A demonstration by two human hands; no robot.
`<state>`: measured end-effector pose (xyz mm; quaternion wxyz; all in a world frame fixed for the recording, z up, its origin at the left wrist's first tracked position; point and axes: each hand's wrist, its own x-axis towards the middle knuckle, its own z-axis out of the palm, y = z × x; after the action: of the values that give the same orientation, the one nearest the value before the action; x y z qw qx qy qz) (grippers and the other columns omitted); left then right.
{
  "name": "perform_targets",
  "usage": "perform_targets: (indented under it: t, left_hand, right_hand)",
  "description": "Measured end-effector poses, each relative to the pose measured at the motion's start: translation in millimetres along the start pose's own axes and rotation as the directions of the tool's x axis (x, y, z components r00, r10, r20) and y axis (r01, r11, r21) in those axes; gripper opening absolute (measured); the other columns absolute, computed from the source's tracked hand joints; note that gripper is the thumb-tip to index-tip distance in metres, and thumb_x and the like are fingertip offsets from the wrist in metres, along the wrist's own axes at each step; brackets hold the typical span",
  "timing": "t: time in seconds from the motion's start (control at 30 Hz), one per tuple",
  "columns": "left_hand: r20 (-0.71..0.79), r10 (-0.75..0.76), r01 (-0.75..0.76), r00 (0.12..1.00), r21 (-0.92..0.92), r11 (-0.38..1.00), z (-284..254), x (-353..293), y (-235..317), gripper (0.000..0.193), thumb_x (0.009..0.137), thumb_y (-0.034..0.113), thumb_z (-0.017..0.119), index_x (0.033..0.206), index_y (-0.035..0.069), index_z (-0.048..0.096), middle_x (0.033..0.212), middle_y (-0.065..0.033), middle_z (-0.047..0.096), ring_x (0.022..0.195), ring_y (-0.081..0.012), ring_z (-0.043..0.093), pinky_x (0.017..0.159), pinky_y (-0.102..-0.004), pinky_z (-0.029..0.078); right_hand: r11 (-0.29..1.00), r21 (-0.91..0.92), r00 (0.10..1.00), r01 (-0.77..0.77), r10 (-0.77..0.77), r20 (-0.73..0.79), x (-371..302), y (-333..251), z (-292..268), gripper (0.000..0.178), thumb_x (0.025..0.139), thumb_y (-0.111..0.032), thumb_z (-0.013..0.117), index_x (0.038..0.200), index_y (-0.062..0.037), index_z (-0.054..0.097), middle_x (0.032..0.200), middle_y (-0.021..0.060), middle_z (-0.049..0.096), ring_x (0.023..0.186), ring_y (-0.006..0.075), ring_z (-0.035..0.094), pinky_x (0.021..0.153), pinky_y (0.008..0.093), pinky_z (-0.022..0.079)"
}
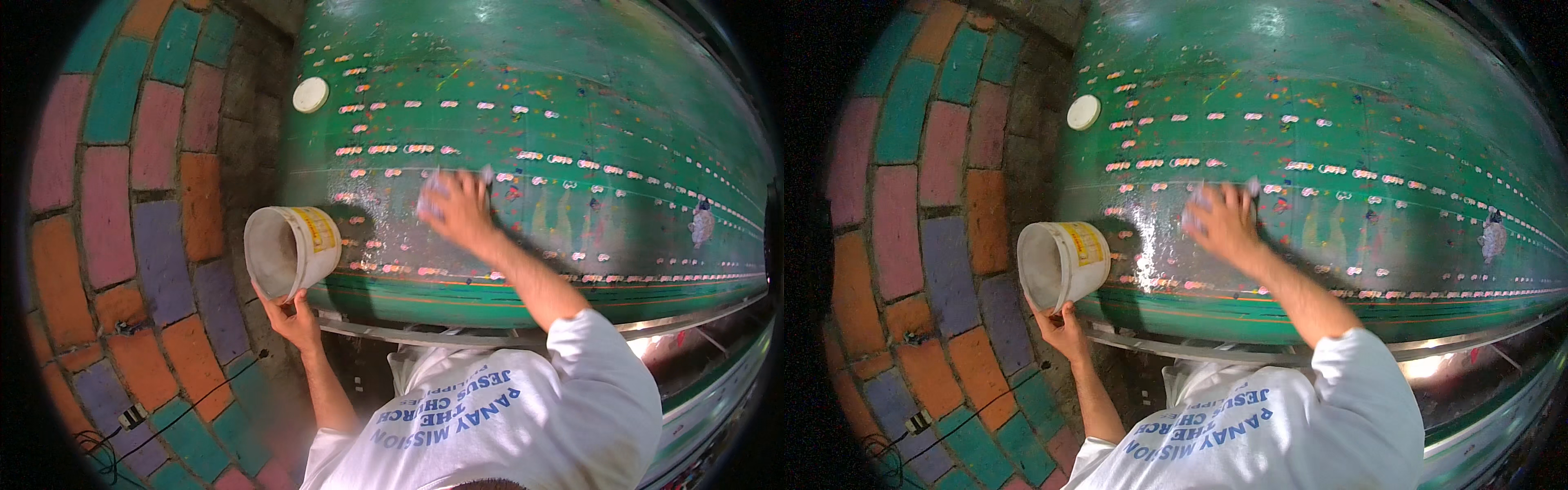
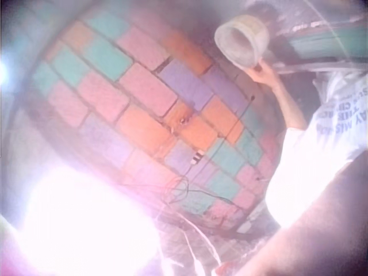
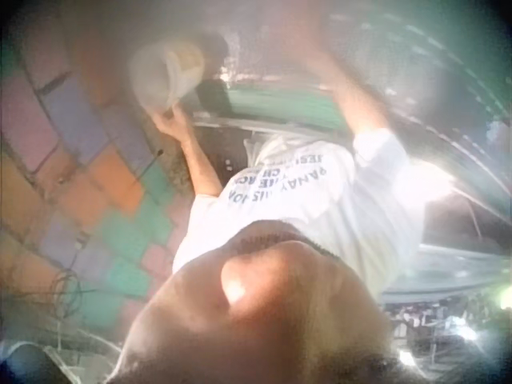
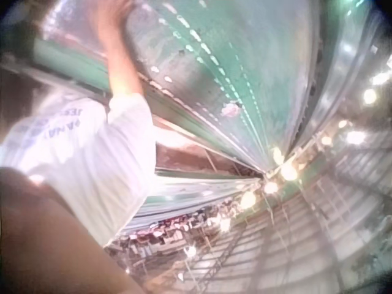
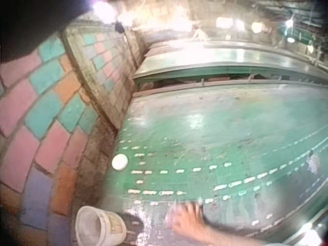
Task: The person wipes a green curved surface with a cloth, repeatedly dipping the cloth into a white bucket to apply liquid. The person moves along the surface, cleaning different sections in a repetitive manner.
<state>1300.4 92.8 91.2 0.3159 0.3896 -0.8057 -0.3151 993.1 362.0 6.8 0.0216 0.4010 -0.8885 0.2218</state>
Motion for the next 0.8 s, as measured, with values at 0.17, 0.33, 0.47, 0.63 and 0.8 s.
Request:
perform_targets:
  t: [0.17,0.33,0.47,0.63,0.8]
  left_hand:
    - [-0.099,0.052,-0.054,0.994,-0.018,0.998,19,-3,14,0.044,0.097,0.006,0.079,0.135,-0.003,0.060,0.145,-0.0193,0.063,0.086,-0.0127,0.065,0.076,-0.0288,0.054]
    - [-0.090,-0.048,0.052,0.995,0.040,0.998,24,-7,36,0.087,0.100,0.003,0.074,0.173,0.003,0.027,0.093,-0.0034,0.068,0.084,-0.0111,0.065,0.077,-0.0270,0.053]
    - [-0.101,-0.051,0.057,0.994,0.059,0.997,26,-14,47,0.082,0.101,0.002,0.073,0.171,0.003,0.031,0.093,-0.0042,0.070,0.084,-0.0109,0.065,0.077,-0.0273,0.053]
    - [-0.129,-0.063,0.061,0.990,-0.025,0.998,31,-23,48,0.080,0.102,0.004,0.074,0.171,0.003,0.033,0.099,-0.0057,0.070,0.084,-0.0110,0.065,0.077,-0.0271,0.053]
    - [-0.158,-0.091,0.089,0.983,-0.025,0.996,35,-12,43,0.077,0.103,0.007,0.075,0.169,0.003,0.036,0.109,-0.0083,0.068,0.083,-0.0115,0.063,0.075,-0.0276,0.053]
  right_hand:
    - [0.988,0.146,0.996,0.042,-0.053,0.072,-17,40,-7,0.047,0.094,-0.058,0.073,0.130,-0.0268,0.076,0.147,0.0143,0.052,0.136,0.0402,0.045,0.112,0.0655,0.036]
    - [0.977,-0.016,0.962,-0.213,0.207,-0.179,140,174,-12,0.045,0.093,-0.057,0.074,0.128,-0.0280,0.077,0.139,0.0151,0.055,0.133,0.0433,0.047,0.108,0.0614,0.038]
    - [0.893,-0.094,0.877,-0.441,0.406,-0.255,208,256,-28,0.055,0.094,-0.065,0.070,0.136,-0.0300,0.074,0.145,0.0142,0.057,0.135,0.0419,0.049,0.110,0.0610,0.037]
    - [0.921,-0.071,0.912,-0.383,0.364,-0.191,178,256,-27,0.054,0.093,-0.064,0.073,0.135,-0.0298,0.075,0.145,0.0117,0.059,0.134,0.0398,0.050,0.109,0.0600,0.038]
    - [0.992,0.017,0.986,-0.127,0.128,-0.103,34,161,-47,0.052,0.089,-0.059,0.079,0.129,-0.0249,0.079,0.136,0.0104,0.061,0.131,0.0386,0.051,0.104,0.0562,0.041]
